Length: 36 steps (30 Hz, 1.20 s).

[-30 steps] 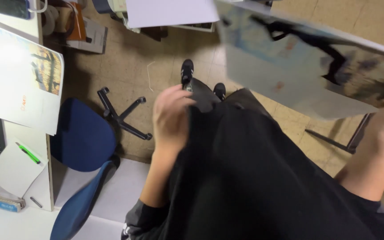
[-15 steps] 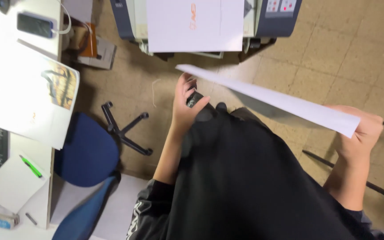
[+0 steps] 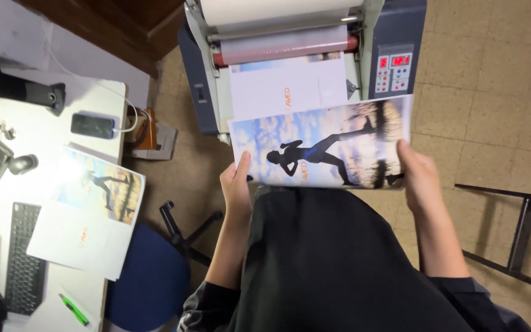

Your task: The person is feeding printed sheets into a laminating machine, aligning them as they enter, and then picking up the laminated sheets from the output tray.

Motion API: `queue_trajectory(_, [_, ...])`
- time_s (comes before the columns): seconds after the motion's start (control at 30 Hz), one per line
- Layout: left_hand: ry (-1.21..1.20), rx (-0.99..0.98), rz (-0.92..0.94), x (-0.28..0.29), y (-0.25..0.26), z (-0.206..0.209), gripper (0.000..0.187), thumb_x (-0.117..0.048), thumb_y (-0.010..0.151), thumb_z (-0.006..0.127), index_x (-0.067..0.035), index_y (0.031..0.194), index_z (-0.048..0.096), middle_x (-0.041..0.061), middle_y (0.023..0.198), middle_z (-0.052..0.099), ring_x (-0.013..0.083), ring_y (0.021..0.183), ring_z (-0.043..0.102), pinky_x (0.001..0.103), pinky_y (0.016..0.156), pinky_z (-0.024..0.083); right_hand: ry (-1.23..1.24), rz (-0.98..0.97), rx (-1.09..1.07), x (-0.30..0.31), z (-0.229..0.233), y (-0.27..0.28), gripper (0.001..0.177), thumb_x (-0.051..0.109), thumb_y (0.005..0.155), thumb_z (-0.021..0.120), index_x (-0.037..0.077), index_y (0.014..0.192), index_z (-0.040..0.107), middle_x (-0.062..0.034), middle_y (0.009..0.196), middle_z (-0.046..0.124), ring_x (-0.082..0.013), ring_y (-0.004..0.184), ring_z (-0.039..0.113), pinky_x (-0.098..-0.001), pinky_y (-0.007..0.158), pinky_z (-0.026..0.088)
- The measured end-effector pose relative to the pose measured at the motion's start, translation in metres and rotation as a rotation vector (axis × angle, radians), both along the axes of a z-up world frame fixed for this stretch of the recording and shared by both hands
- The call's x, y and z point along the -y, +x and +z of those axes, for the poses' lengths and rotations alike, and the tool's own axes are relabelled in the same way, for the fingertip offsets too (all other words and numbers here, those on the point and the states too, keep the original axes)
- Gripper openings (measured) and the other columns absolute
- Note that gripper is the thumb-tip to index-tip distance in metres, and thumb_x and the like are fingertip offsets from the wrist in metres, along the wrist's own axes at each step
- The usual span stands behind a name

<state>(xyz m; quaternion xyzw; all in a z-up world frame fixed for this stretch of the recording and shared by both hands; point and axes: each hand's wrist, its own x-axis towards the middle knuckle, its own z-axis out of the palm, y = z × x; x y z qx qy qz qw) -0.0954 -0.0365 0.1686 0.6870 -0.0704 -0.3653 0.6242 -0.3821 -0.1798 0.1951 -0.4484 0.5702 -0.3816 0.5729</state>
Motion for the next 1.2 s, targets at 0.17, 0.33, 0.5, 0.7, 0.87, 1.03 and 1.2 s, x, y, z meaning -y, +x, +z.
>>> queue_trajectory(0.17, [0.175, -0.06, 0.054, 0.014, 0.037, 0.03, 0.04, -0.026, 0.091, 0.08, -0.005, 0.061, 0.064, 0.003, 0.056, 0.058, 0.0094, 0.054, 0.05, 0.025, 0.052, 0.047, 0.356, -0.085, -0.092, 0.003, -0.035, 0.039, 0.051, 0.043, 0.096, 0.08, -0.004, 0.09, 0.062, -0.0127, 0.067, 0.056, -0.0216, 0.05, 0.062, -0.0315, 0.04, 0.043])
queue_trajectory(0.33, [0.215, -0.043, 0.011, -0.009, 0.078, -0.06, 0.038, -0.031, 0.091, 0.08, -0.003, 0.067, 0.069, 0.004, 0.061, 0.06, 0.0115, 0.059, 0.053, 0.028, 0.057, 0.048, 0.353, -0.054, -0.103, -0.001, -0.082, 0.053, 0.048, 0.043, 0.096, 0.079, -0.002, 0.09, 0.063, -0.008, 0.063, 0.047, -0.022, 0.042, 0.057, -0.029, 0.036, 0.04])
queue_trajectory(0.5, [0.194, -0.029, -0.043, -0.006, 0.094, -0.069, 0.048, -0.038, 0.093, 0.076, 0.01, 0.1, 0.076, 0.014, 0.091, 0.072, 0.0176, 0.091, 0.065, 0.039, 0.085, 0.055, 0.337, -0.04, -0.096, -0.005, -0.04, 0.091, 0.042, 0.039, 0.096, 0.077, -0.002, 0.093, 0.067, -0.0045, 0.058, 0.043, -0.0203, 0.039, 0.053, -0.0275, 0.037, 0.039])
queue_trajectory(0.7, [0.194, 0.051, -0.052, 0.003, 0.093, -0.051, 0.04, -0.036, 0.097, 0.072, 0.003, 0.101, 0.076, 0.007, 0.086, 0.067, 0.0132, 0.087, 0.059, 0.034, 0.08, 0.052, 0.339, -0.017, -0.078, -0.002, -0.004, 0.109, 0.041, 0.034, 0.098, 0.075, 0.001, 0.123, 0.07, -0.0095, 0.083, 0.069, -0.0158, 0.067, 0.066, -0.0279, 0.056, 0.048])
queue_trajectory(0.87, [0.18, 0.026, -0.053, 0.003, 0.086, -0.028, 0.048, -0.032, 0.099, 0.068, 0.012, 0.116, 0.071, 0.016, 0.097, 0.069, 0.0174, 0.094, 0.058, 0.041, 0.086, 0.053, 0.26, -0.016, -0.057, 0.0, 0.013, 0.118, 0.031, 0.031, 0.097, 0.075, 0.004, 0.112, 0.071, -0.0009, 0.06, 0.049, -0.0125, 0.043, 0.053, -0.0197, 0.04, 0.037])
queue_trajectory(1.03, [0.198, 0.042, -0.09, 0.0, 0.087, -0.008, 0.044, -0.033, 0.097, 0.072, 0.007, 0.117, 0.072, 0.015, 0.098, 0.071, 0.0173, 0.097, 0.062, 0.04, 0.086, 0.054, 0.192, 0.023, 0.053, 0.001, -0.022, 0.099, 0.046, 0.014, 0.099, 0.068, 0.004, 0.142, 0.057, -0.0153, 0.091, 0.069, -0.0154, 0.076, 0.067, -0.027, 0.063, 0.054])
queue_trajectory(1.2, [0.231, 0.044, -0.14, 0.005, 0.084, 0.048, 0.051, -0.034, 0.097, 0.071, 0.008, 0.125, 0.069, 0.02, 0.109, 0.072, 0.02, 0.104, 0.063, 0.044, 0.092, 0.054, 0.13, 0.09, 0.029, -0.005, 0.022, 0.122, 0.053, 0.01, 0.096, 0.065, 0.011, 0.148, 0.053, 0.0026, 0.054, 0.053, 0.0023, 0.046, 0.041, -0.0093, 0.046, 0.023])
